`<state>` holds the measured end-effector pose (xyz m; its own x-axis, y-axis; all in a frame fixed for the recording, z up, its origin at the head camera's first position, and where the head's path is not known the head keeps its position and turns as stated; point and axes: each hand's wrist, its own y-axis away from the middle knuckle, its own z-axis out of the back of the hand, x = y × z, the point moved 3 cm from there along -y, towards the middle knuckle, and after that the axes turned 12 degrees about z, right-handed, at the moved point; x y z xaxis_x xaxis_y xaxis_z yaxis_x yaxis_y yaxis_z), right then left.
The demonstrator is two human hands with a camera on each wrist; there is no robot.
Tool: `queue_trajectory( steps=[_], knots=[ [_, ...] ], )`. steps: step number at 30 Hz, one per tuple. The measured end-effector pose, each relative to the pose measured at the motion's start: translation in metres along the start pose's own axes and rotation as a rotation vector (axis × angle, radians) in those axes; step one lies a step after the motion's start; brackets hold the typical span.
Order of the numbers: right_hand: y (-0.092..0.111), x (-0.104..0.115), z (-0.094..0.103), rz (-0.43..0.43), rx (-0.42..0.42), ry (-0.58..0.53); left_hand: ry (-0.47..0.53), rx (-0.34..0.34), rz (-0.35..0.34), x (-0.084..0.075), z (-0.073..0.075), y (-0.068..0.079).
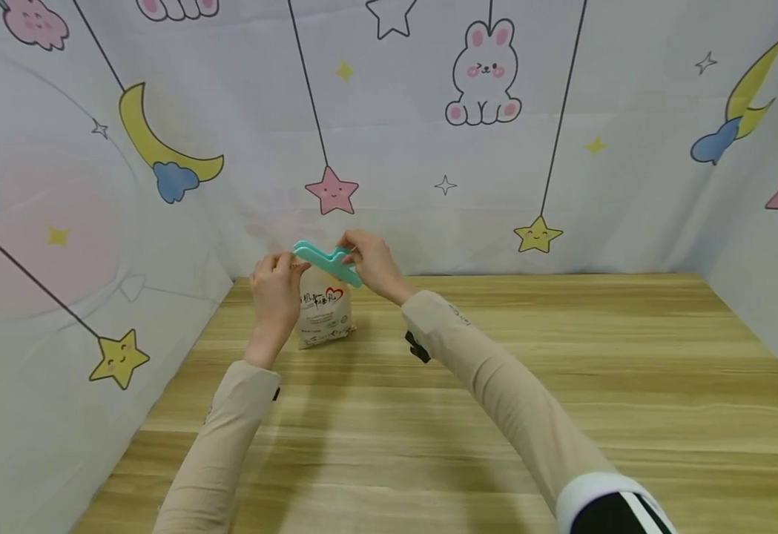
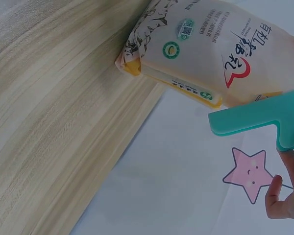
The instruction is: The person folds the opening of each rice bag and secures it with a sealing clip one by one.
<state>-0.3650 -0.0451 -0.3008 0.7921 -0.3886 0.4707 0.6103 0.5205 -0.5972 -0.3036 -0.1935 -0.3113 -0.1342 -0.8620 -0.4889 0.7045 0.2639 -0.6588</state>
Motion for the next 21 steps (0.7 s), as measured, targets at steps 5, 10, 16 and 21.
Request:
queue_trajectory(
  steps=[5,10,16,21],
  knots=[
    [-0.0015,0.0014,-0.0004,-0.007,0.005,-0.018,-0.004,0.000,-0.001,-0.0003,-0.0002,0.0004],
    [-0.0032,0.0033,-0.0004,-0.017,0.015,-0.008,-0.002,-0.010,0.001,-0.0009,0.0012,0.0004],
    [-0.0034,0.0051,-0.0014,-0.009,0.004,0.002,0.001,-0.020,0.000,-0.0010,0.0024,-0.0002],
    [-0.0024,0.0048,-0.0025,-0.005,-0.004,0.009,-0.003,-0.022,0.005,0.0002,0.0014,0.0000]
  ],
)
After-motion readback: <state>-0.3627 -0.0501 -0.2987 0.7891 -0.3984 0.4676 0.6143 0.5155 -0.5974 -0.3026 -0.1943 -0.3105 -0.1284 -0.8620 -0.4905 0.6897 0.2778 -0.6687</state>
